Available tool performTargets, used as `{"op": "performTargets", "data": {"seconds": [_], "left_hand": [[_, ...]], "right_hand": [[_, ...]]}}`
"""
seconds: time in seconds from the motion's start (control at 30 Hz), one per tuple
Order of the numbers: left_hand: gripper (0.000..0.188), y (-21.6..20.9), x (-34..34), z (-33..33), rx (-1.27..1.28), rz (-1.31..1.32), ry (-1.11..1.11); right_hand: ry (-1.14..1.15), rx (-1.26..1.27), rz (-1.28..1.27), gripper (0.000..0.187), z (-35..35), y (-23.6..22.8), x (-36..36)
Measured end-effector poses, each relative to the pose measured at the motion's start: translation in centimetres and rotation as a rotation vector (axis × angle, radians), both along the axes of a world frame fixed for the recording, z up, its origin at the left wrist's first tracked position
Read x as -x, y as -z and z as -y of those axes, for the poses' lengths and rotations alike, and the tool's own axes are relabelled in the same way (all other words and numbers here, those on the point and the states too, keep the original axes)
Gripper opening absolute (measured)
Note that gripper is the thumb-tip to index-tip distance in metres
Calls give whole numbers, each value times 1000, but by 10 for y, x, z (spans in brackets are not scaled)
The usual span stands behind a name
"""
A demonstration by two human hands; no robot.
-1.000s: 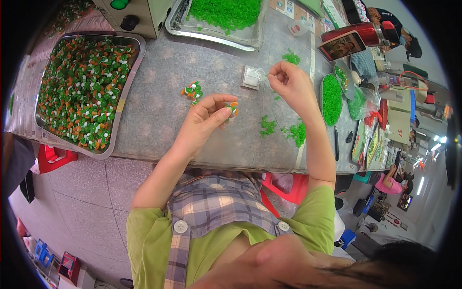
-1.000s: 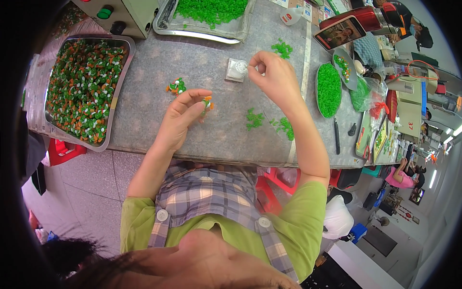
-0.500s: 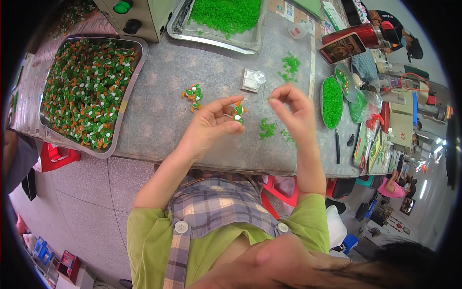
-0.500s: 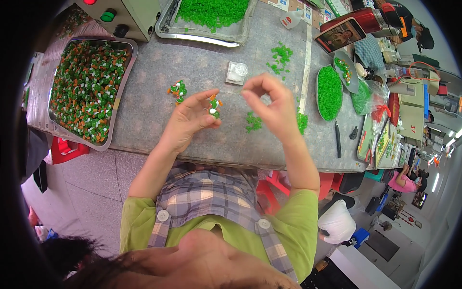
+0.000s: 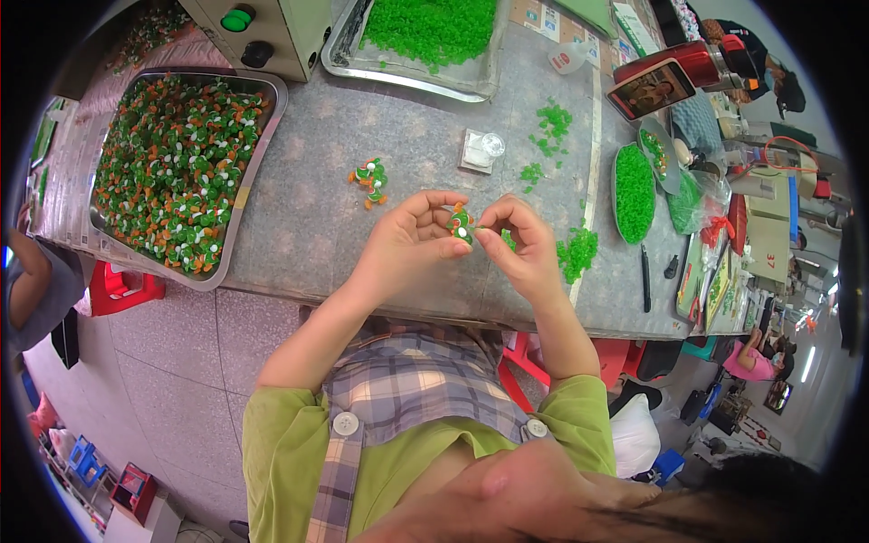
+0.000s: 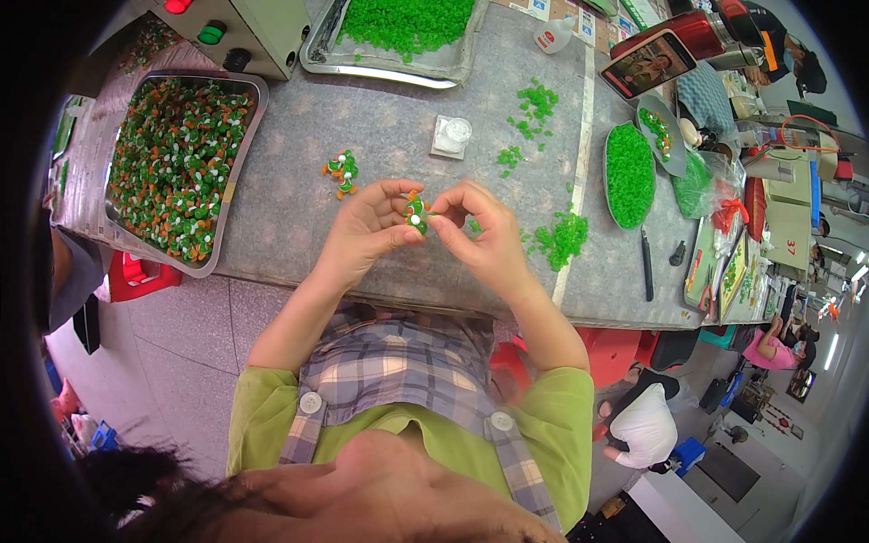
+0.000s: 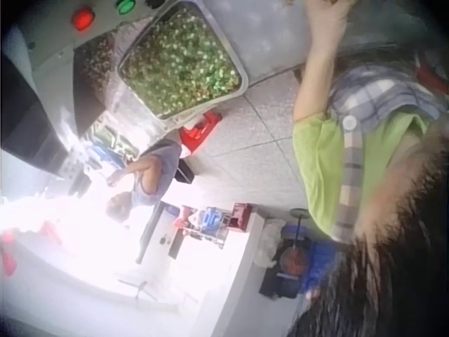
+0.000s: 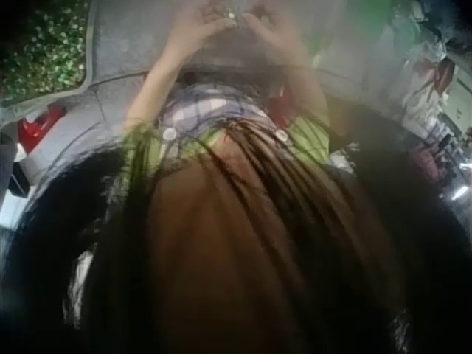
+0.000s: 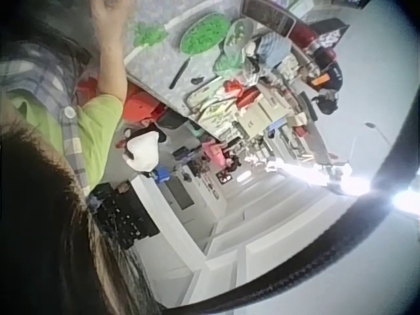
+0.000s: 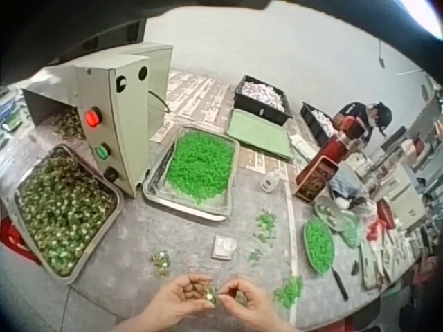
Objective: The person assembles small green plastic pieces and white plastic pieces by hand at a factory workbench.
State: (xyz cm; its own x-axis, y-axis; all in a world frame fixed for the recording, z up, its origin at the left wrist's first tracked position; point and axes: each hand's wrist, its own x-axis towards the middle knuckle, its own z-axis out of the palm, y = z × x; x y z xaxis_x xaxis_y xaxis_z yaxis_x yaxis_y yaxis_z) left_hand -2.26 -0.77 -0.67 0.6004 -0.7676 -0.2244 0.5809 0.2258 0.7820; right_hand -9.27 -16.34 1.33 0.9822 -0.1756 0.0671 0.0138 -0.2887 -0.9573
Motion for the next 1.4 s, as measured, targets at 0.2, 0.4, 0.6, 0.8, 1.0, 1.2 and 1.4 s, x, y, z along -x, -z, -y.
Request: {"op": "performTargets", "data": {"seconds": [0.2,0.4,0.6,0.8,1.0,1.2,1.4], "left_hand": [[48,1,2,1,-23,34,11],[58,-8,7,3,-357,631,-12],[56,-4,2,1,-131,272,45],[45,-2,2,2,7,-47,49],[46,-3,0,1,6,-113,62],[46,-5,1,3,25,-121,65],[44,-2,5,2,-148,189,53]], "right_hand": [[51,-155,53,9,3,2,2],[7,-514,-288,7,0,-16,-7],[62,-506,-175,8,7,-11,1],[21,-509,-212,9,3,-6,11],[59,-441,-166,8,6,-9,10],[62,-348,-157,8,4,-6,12],[120,-398,-63,7,6,-4,11]]}}
